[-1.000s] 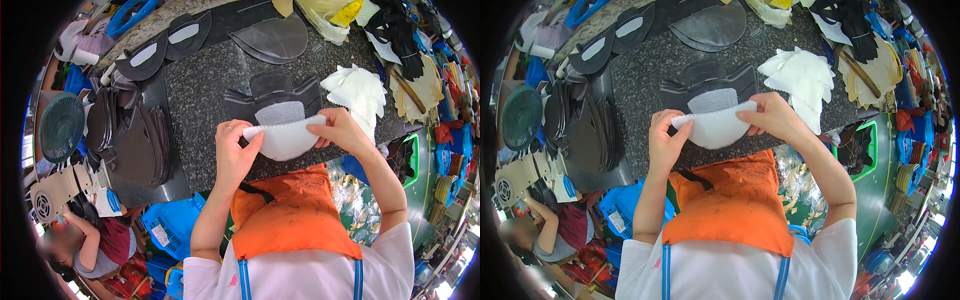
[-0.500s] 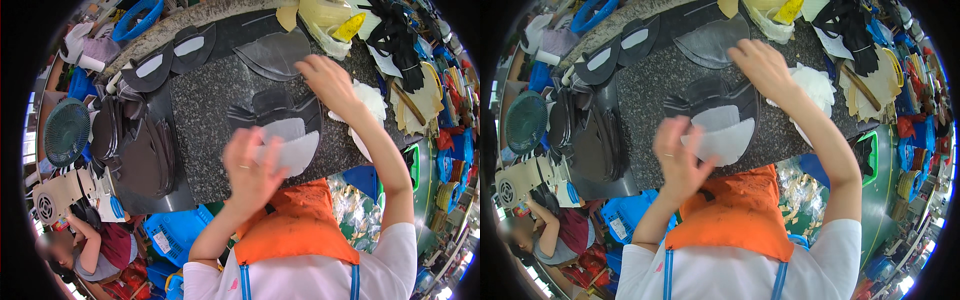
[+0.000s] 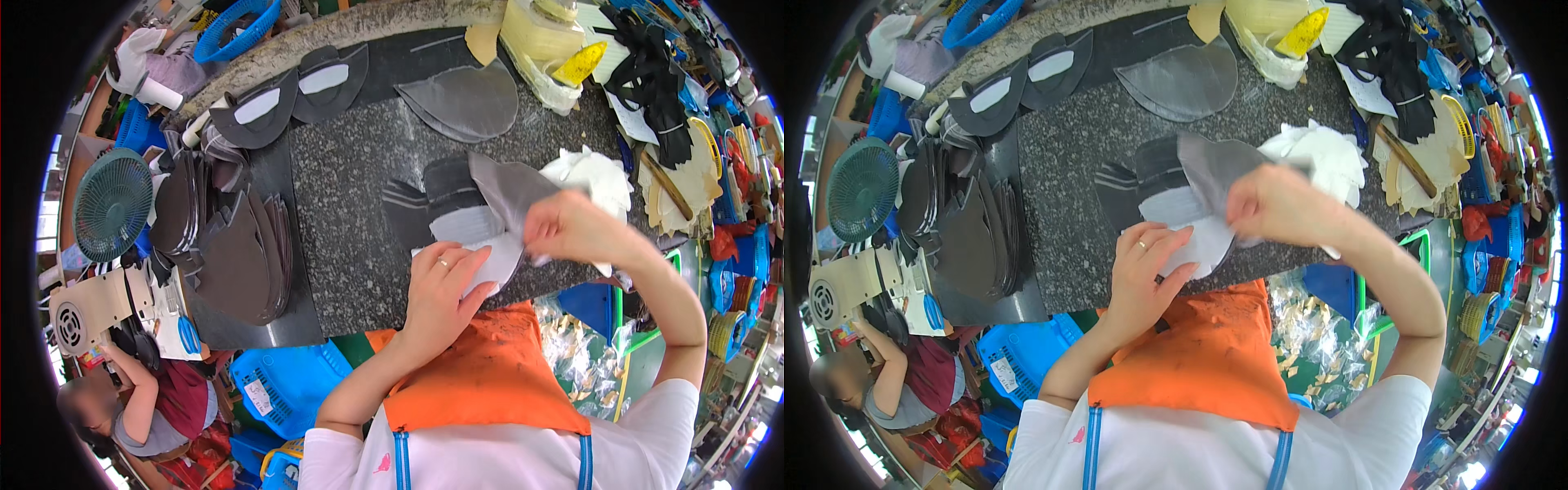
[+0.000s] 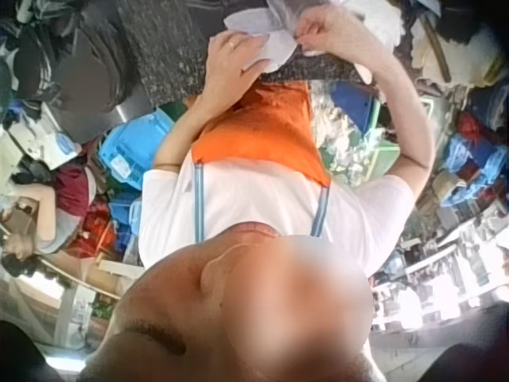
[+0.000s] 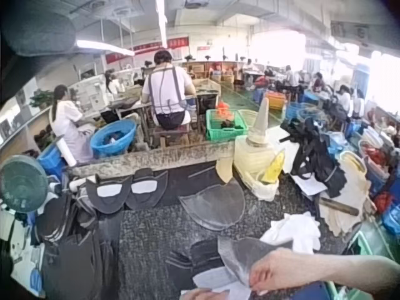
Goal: The person attaches white padding pieces and inner linings onto leather shoe components by hand. Then, the person applies adhesive to the leather shoe components using a yellow applicator tool.
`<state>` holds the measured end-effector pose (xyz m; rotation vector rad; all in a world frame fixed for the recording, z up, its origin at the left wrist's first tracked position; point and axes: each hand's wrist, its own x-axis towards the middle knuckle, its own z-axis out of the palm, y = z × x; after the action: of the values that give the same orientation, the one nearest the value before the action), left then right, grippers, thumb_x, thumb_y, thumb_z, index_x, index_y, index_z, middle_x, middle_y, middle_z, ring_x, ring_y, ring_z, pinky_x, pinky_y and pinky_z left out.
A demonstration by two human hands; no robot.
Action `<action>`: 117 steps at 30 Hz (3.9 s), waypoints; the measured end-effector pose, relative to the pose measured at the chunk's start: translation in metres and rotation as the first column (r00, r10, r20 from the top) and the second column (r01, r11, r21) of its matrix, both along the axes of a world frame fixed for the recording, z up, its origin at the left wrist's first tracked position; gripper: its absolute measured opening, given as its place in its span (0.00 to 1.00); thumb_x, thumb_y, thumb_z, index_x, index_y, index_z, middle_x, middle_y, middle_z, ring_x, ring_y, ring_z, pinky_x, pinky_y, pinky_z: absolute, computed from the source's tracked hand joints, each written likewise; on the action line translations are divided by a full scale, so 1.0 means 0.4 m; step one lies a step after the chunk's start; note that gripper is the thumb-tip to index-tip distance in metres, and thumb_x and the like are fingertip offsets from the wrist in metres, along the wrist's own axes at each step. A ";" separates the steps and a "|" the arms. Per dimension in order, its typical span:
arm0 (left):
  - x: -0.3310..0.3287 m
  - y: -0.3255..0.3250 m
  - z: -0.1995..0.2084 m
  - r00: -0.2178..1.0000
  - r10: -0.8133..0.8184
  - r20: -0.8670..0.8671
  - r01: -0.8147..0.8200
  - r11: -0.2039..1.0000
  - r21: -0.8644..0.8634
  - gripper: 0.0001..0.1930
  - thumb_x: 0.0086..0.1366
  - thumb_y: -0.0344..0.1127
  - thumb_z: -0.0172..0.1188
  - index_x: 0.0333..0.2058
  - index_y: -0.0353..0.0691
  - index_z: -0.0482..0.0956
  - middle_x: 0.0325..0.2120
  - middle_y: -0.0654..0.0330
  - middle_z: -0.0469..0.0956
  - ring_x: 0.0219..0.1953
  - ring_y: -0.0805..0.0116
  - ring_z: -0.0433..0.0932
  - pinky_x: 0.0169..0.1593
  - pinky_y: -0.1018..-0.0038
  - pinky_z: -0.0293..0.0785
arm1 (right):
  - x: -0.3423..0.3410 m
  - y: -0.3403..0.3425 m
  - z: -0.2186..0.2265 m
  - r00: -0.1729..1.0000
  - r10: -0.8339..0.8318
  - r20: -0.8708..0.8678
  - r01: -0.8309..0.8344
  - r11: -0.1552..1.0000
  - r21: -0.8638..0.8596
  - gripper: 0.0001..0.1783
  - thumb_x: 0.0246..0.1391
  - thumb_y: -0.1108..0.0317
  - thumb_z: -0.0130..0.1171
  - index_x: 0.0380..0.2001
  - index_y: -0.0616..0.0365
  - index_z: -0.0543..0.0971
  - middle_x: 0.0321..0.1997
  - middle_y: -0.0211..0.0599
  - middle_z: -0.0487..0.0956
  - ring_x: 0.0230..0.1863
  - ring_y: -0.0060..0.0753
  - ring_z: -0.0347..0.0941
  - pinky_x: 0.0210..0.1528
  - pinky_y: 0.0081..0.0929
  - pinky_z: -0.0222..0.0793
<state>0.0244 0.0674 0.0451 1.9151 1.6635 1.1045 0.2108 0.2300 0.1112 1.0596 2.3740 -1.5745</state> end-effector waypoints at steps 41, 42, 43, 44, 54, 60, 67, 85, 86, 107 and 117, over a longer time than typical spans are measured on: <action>-0.023 0.103 0.071 0.871 0.376 0.316 -0.455 0.860 0.231 0.02 0.65 0.24 0.55 0.36 0.34 0.75 0.27 0.53 0.77 0.24 0.58 0.75 0.30 0.69 0.72 | -0.167 -0.284 -0.119 0.680 -0.161 -0.716 0.658 0.565 0.498 0.15 0.44 0.79 0.66 0.29 0.58 0.69 0.30 0.38 0.79 0.23 0.30 0.76 0.26 0.21 0.71; -0.025 0.098 0.071 0.902 0.343 0.260 -0.415 0.855 0.311 0.05 0.67 0.23 0.52 0.38 0.32 0.76 0.33 0.51 0.79 0.30 0.65 0.79 0.34 0.75 0.73 | -0.184 -0.298 -0.124 0.424 -0.580 -0.696 0.735 0.669 -0.109 0.14 0.53 0.80 0.59 0.40 0.61 0.67 0.33 0.37 0.79 0.28 0.24 0.77 0.30 0.19 0.71; -0.016 0.090 0.070 0.933 0.288 0.215 -0.351 0.860 0.370 0.05 0.66 0.23 0.53 0.38 0.32 0.76 0.32 0.51 0.80 0.29 0.64 0.80 0.34 0.74 0.73 | -0.193 -0.285 -0.098 0.309 -0.680 -0.665 0.699 0.637 -0.327 0.15 0.56 0.80 0.54 0.46 0.62 0.65 0.35 0.37 0.79 0.31 0.22 0.76 0.32 0.19 0.72; 0.001 0.081 0.069 0.958 0.234 0.165 -0.283 0.860 0.425 0.05 0.66 0.23 0.54 0.39 0.31 0.77 0.32 0.51 0.80 0.29 0.62 0.80 0.34 0.74 0.74 | -0.204 -0.264 -0.073 0.202 -0.774 -0.600 0.626 0.573 -0.529 0.16 0.60 0.80 0.49 0.51 0.63 0.64 0.37 0.36 0.78 0.33 0.19 0.75 0.34 0.18 0.72; -0.132 0.118 0.047 0.737 0.351 0.577 -0.280 0.936 -0.211 0.08 0.71 0.31 0.53 0.37 0.33 0.79 0.29 0.68 0.77 0.31 0.85 0.71 0.36 0.85 0.68 | 0.103 -0.331 -0.188 0.659 -0.683 -0.317 0.749 0.555 0.361 0.09 0.64 0.73 0.48 0.42 0.63 0.77 0.36 0.40 0.81 0.34 0.23 0.76 0.40 0.20 0.69; -0.082 0.142 0.089 0.314 0.211 0.925 0.095 0.963 -0.252 0.07 0.69 0.29 0.55 0.39 0.31 0.79 0.30 0.65 0.79 0.31 0.82 0.75 0.37 0.84 0.72 | 0.359 -0.474 -0.314 0.789 -0.615 0.019 0.432 0.575 0.695 0.09 0.60 0.76 0.49 0.42 0.60 0.76 0.31 0.41 0.79 0.29 0.43 0.76 0.35 0.32 0.71; -0.001 0.037 0.154 0.932 -0.219 0.289 0.224 0.974 0.016 0.07 0.65 0.33 0.59 0.40 0.39 0.81 0.25 0.66 0.77 0.22 0.78 0.72 0.27 0.77 0.69 | 0.112 -0.349 -0.076 0.701 -0.656 -0.280 0.409 0.691 -0.596 0.33 0.61 0.45 0.50 0.59 0.59 0.69 0.60 0.48 0.72 0.56 0.43 0.72 0.56 0.41 0.67; -0.049 -0.056 0.034 0.190 0.393 0.900 0.115 0.901 -0.418 0.08 0.68 0.28 0.54 0.45 0.36 0.73 0.41 0.58 0.79 0.42 0.71 0.79 0.50 0.72 0.77 | 0.041 -0.269 -0.091 0.228 -0.921 -0.315 0.577 0.389 -0.718 0.19 0.67 0.61 0.48 0.52 0.66 0.72 0.52 0.43 0.77 0.53 0.34 0.75 0.55 0.32 0.71; -0.043 -0.068 0.045 0.270 0.370 0.889 0.022 0.921 -0.390 0.06 0.67 0.29 0.56 0.41 0.36 0.73 0.34 0.61 0.78 0.35 0.77 0.76 0.40 0.78 0.74 | 0.047 -0.279 -0.102 0.242 -0.911 -0.333 0.535 0.412 -0.738 0.17 0.66 0.66 0.49 0.51 0.68 0.74 0.49 0.41 0.79 0.49 0.31 0.76 0.51 0.27 0.72; -0.131 0.096 -0.043 0.827 0.556 -0.084 -0.497 0.794 0.350 0.12 0.51 0.22 0.66 0.28 0.39 0.70 0.26 0.56 0.72 0.28 0.53 0.69 0.33 0.62 0.65 | -0.068 -0.108 -0.155 0.761 -0.558 -0.331 0.648 0.660 0.380 0.11 0.52 0.67 0.63 0.29 0.66 0.78 0.24 0.48 0.78 0.22 0.38 0.75 0.29 0.30 0.69; -0.024 0.008 0.029 0.979 0.101 0.176 -0.121 0.987 0.102 0.34 0.61 0.43 0.62 0.64 0.49 0.62 0.67 0.53 0.52 0.68 0.45 0.51 0.63 0.39 0.51 | 0.032 -0.061 -0.140 0.743 -0.555 -0.375 0.659 0.508 0.554 0.18 0.53 0.64 0.62 0.46 0.56 0.72 0.33 0.45 0.77 0.29 0.47 0.77 0.32 0.40 0.71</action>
<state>0.0150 0.0707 0.0567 1.7542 1.6619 1.3921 0.2236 0.2056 0.0552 2.2135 2.9479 -0.8712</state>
